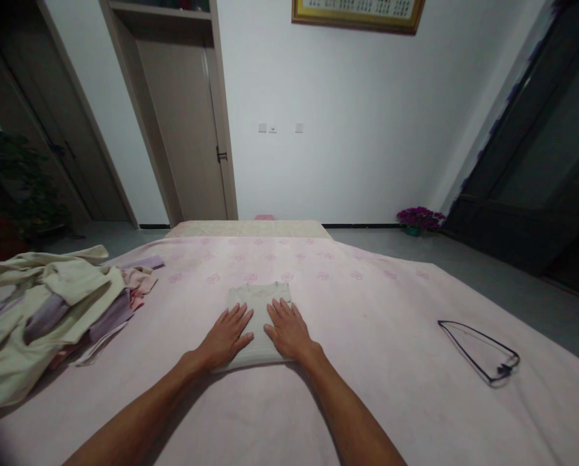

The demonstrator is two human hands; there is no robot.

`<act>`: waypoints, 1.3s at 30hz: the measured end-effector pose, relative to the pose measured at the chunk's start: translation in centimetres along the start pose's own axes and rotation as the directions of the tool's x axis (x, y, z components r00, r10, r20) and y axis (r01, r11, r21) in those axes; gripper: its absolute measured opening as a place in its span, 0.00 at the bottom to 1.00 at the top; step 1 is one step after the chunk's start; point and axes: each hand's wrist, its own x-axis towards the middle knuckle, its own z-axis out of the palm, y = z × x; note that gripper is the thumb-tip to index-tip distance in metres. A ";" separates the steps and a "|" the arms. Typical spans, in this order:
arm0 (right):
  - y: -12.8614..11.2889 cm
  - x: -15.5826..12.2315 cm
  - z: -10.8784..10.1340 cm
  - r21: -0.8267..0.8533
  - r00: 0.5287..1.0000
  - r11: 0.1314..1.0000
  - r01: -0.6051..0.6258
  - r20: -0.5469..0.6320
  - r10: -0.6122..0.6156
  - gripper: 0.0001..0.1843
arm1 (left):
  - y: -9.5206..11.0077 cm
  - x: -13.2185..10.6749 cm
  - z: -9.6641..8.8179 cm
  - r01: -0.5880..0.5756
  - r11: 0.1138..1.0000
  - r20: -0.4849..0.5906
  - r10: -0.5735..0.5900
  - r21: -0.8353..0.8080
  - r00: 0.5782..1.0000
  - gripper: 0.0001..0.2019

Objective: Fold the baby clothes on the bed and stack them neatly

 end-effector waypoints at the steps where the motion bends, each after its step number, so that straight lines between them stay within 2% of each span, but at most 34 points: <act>1: 0.4 0.1 0.0 0.010 1.000 1.000 -0.003 0.005 0.003 0.34 | -0.3 0.1 0.0 -0.005 1.000 0.009 0.005 -0.007 1.000 0.33; 5: 2.3 0.3 -0.1 0.058 0.996 0.995 -0.084 0.032 0.082 0.34 | -1.9 -0.1 0.1 -0.026 0.997 -0.010 0.026 -0.079 1.000 0.30; 7: 3.7 -0.3 -0.2 0.097 0.987 0.982 -0.159 0.015 0.159 0.34 | -3.1 -1.3 -0.1 -0.033 0.994 -0.103 0.022 -0.104 0.994 0.27; 9: 5.1 -1.9 -0.3 0.168 0.980 0.969 -0.179 -0.057 0.191 0.33 | -4.3 -3.4 -0.6 -0.071 0.992 -0.215 0.047 -0.106 0.975 0.25; 11: 6.3 -4.3 -0.5 0.239 0.979 0.968 -0.080 -0.166 0.121 0.32 | -5.2 -6.1 -1.5 -0.176 0.980 -0.273 0.146 -0.089 0.951 0.23; 13: 6.7 -6.7 -0.9 0.229 0.970 0.969 0.092 -0.240 -0.035 0.32 | -5.7 -8.4 -2.4 -0.286 0.956 -0.247 0.262 -0.067 0.933 0.27; 16: 6.0 -9.2 -1.5 0.124 0.946 0.958 0.260 -0.231 -0.227 0.37 | -5.2 -9.9 -3.3 -0.341 0.938 -0.173 0.326 -0.058 0.929 0.34; 19: 4.9 -9.5 -1.8 0.081 0.938 0.952 0.296 -0.214 -0.274 0.38 | -4.1 -9.2 -3.1 -0.300 0.952 -0.178 0.285 -0.066 0.942 0.35; 24: 4.5 -7.8 -0.9 0.090 0.933 0.952 0.294 -0.245 -0.265 0.46 | -2.9 -7.3 -1.5 -0.228 0.968 -0.242 0.197 -0.107 0.950 0.40; 27: 5.1 -6.7 0.1 0.124 0.920 0.951 0.283 -0.317 -0.232 0.46 | -2.6 -6.4 -0.8 -0.139 0.981 -0.311 0.091 -0.138 0.946 0.35; 30: 6.0 -5.5 1.0 0.179 0.896 0.955 0.238 -0.419 -0.145 0.40 | -2.6 -5.3 -0.5 -0.032 0.985 -0.368 -0.033 -0.168 0.929 0.29; 32: 6.5 -4.9 1.0 0.233 0.884 0.944 0.235 -0.454 -0.108 0.32 | -2.9 -4.6 -0.5 -0.005 0.979 -0.376 -0.073 -0.202 0.924 0.27; 36: 6.2 -4.7 -0.9 0.331 0.864 0.888 0.320 -0.487 -0.130 0.20 | -3.4 -4.8 -1.3 -0.094 0.955 -0.383 -0.022 -0.283 0.923 0.22; 39: 4.5 -5.7 -2.1 0.442 0.875 0.841 0.311 -0.478 -0.073 0.20 | -2.5 -6.2 -2.2 -0.100 0.904 -0.363 -0.065 -0.416 0.930 0.19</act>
